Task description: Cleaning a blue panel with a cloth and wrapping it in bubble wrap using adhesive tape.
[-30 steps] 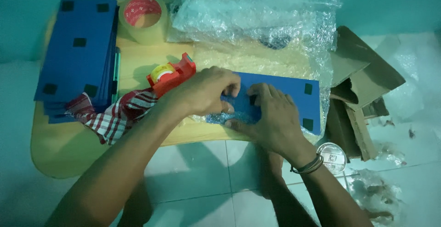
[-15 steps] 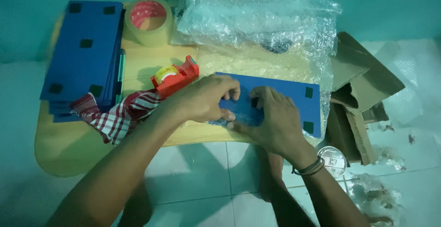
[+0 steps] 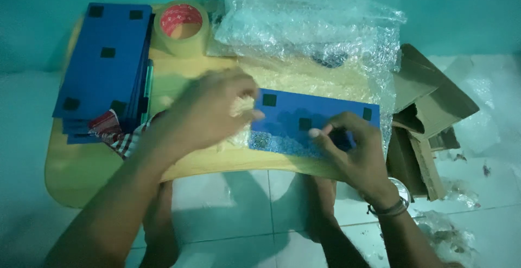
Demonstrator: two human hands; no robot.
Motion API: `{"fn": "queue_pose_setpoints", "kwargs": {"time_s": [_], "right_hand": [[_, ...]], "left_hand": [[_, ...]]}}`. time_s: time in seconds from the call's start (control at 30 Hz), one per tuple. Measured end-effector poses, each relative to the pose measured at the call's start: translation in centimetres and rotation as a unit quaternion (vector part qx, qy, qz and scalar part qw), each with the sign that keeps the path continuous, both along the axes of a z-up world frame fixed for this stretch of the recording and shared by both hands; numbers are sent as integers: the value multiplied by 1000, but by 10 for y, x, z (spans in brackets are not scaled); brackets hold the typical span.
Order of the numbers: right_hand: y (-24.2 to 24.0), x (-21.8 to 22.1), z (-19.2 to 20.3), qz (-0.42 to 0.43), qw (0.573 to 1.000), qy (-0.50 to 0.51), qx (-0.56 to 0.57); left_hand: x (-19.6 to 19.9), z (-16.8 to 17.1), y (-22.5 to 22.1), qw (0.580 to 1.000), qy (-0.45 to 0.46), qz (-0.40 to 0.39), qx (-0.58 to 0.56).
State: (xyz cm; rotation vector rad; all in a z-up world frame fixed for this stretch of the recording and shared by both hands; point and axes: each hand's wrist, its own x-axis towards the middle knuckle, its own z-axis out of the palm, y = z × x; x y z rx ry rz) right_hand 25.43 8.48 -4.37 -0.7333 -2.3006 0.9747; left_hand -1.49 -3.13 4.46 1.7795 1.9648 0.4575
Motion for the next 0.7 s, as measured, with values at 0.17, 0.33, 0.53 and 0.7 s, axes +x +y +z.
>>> {"fn": "queue_pose_setpoints", "kwargs": {"time_s": [0.17,0.33,0.53,0.7], "right_hand": [[-13,11,15,-33,999,-3,36],[-24,-2,40,-19,999,-3,39],[-35,-28,62,32,997,-48,42],[-53,-48,81,42,997,-33,47]], "left_hand": [[-43,-41,-28,963,230,118,71],[-51,-56,-38,963,220,155,15],[-28,-29,-39,983,128,89,99],[9,-3,-42,957,89,-44,273]]}}
